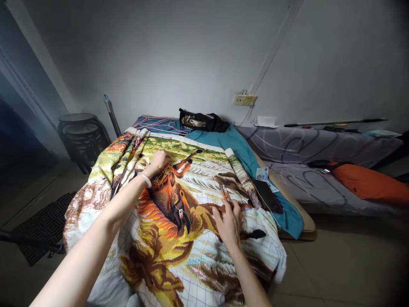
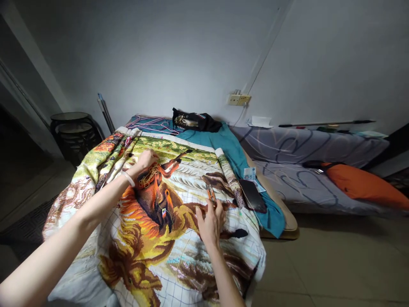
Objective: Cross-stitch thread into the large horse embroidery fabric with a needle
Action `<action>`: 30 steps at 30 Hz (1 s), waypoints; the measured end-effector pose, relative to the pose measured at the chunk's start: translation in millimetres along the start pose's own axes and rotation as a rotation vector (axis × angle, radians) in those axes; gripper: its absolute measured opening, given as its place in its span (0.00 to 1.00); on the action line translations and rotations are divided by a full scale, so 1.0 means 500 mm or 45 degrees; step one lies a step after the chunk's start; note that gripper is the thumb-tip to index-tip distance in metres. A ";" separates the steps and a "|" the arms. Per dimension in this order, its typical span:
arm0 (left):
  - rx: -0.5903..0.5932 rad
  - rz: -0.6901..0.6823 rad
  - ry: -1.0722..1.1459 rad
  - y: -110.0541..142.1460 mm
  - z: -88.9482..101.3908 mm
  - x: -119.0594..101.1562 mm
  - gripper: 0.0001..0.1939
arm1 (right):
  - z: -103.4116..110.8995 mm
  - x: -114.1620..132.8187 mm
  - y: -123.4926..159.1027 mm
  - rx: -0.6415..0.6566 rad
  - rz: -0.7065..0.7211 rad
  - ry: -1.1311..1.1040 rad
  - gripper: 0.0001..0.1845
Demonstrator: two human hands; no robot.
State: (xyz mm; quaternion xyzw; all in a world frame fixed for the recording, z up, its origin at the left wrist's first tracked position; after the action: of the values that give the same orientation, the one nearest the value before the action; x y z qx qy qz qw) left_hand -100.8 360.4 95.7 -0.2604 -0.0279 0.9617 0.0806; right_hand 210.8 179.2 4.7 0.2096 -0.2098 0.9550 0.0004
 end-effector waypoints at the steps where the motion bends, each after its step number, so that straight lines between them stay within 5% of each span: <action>1: -0.003 -0.013 -0.004 -0.013 -0.009 -0.003 0.12 | 0.000 -0.001 0.002 -0.007 0.014 0.015 0.26; 7: -0.006 -0.038 0.004 -0.047 -0.020 -0.003 0.09 | 0.000 0.004 0.009 -0.011 0.060 0.135 0.25; 16: -0.031 -0.107 0.107 0.009 0.073 0.011 0.14 | 0.002 0.014 -0.003 -0.007 -0.077 -0.066 0.24; 23: 0.162 -0.132 -0.007 0.091 0.005 0.012 0.08 | 0.000 0.031 -0.002 -0.037 -0.123 -0.157 0.22; 30: 0.078 0.049 -0.189 0.083 -0.045 -0.013 0.11 | 0.001 0.022 0.005 -0.039 -0.093 -0.172 0.21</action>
State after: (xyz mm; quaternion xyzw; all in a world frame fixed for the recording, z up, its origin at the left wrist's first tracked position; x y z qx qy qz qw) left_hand -89.5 318.4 75.4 -0.1863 0.0007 0.9801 0.0679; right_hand 200.9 175.9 8.7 0.2808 -0.2161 0.9348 0.0241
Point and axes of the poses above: each hand's wrist, its own y-axis away from the middle knuckle, its own z-axis out of the back of the hand, x = y × z, the point moved 2 cm from there along -y, towards the middle knuckle, and after that the axes turned 9 degrees about x, right-handed, at the moved point
